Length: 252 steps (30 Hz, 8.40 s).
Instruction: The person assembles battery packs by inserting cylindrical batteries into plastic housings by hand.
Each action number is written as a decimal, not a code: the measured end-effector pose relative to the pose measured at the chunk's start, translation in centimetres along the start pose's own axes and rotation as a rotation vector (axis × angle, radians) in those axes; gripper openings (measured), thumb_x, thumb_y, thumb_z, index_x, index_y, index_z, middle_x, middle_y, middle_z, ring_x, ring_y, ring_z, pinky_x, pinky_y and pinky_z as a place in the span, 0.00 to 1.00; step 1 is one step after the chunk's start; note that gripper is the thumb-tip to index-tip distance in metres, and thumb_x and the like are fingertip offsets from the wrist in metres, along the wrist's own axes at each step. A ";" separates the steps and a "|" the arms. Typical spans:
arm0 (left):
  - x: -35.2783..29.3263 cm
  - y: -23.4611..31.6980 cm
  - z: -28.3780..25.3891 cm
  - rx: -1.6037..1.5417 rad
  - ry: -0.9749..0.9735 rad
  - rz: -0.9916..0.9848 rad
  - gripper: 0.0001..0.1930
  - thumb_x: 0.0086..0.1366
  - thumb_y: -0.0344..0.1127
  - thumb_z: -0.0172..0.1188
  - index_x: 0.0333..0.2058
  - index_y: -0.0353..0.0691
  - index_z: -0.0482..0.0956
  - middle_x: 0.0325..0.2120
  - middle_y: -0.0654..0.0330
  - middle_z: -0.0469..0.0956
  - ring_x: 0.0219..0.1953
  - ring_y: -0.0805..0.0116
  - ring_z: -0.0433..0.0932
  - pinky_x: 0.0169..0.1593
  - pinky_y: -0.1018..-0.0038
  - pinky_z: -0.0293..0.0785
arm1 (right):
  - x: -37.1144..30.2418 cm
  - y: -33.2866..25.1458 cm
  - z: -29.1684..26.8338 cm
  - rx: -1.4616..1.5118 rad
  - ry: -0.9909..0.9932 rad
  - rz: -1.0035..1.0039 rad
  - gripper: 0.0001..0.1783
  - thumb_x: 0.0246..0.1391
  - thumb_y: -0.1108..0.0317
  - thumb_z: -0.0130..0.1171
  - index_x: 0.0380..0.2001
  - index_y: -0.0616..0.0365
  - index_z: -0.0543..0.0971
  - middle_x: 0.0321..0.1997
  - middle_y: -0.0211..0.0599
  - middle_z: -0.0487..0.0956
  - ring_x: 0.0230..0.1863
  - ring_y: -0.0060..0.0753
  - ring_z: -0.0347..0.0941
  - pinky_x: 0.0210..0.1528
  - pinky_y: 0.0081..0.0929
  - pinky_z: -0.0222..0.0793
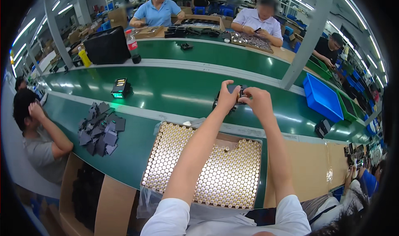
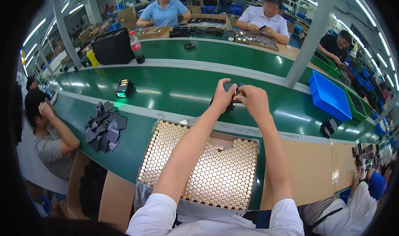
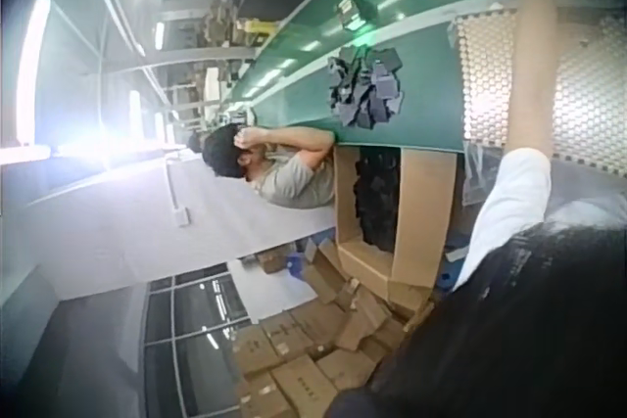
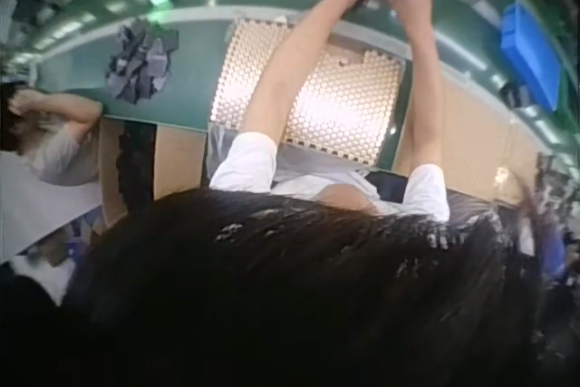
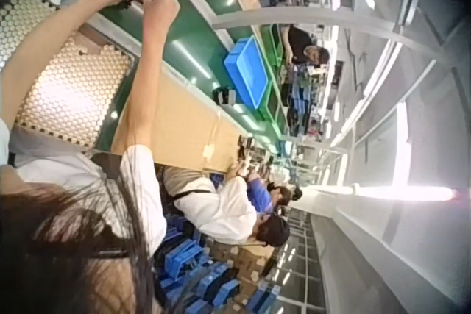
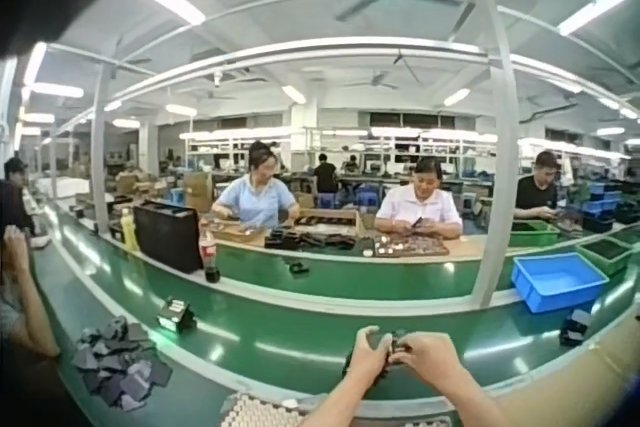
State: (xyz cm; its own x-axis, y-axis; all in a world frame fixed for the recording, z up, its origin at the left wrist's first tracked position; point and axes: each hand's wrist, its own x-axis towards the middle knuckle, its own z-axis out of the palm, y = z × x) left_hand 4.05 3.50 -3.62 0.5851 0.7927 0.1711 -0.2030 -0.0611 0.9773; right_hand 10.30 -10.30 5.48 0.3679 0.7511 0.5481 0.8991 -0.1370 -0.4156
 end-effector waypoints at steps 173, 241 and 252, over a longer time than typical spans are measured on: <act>0.7 1.4 -2.8 0.063 -0.209 -0.058 0.22 0.65 0.31 0.66 0.56 0.29 0.77 0.41 0.51 0.83 0.32 0.67 0.81 0.34 0.74 0.82 | -7.4 -2.6 -3.0 -0.350 -1.025 -0.687 0.11 0.52 0.67 0.55 0.35 0.53 0.84 0.41 0.29 0.87 0.36 0.50 0.81 0.38 0.42 0.78; 1.1 0.5 -1.9 0.134 -0.113 0.106 0.16 0.70 0.35 0.61 0.54 0.39 0.74 0.42 0.52 0.77 0.38 0.64 0.77 0.42 0.67 0.78 | -1.3 0.7 1.7 -0.090 -0.119 0.046 0.13 0.55 0.59 0.67 0.28 0.58 0.87 0.20 0.39 0.83 0.17 0.44 0.76 0.24 0.37 0.74; 0.8 1.4 -3.0 -0.275 -0.314 -0.157 0.33 0.65 0.26 0.64 0.66 0.44 0.63 0.53 0.46 0.72 0.45 0.59 0.77 0.43 0.69 0.80 | -2.9 2.2 2.6 -0.326 0.006 -0.044 0.14 0.57 0.50 0.66 0.32 0.48 0.83 0.20 0.38 0.83 0.20 0.47 0.78 0.24 0.40 0.71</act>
State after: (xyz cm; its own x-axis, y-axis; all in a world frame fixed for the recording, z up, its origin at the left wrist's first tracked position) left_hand 1.88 5.82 -2.51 0.8272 0.5539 0.0949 -0.2693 0.2424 0.9321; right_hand 10.66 -11.10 1.13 0.3272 0.7573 0.5652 0.9425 -0.3044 -0.1376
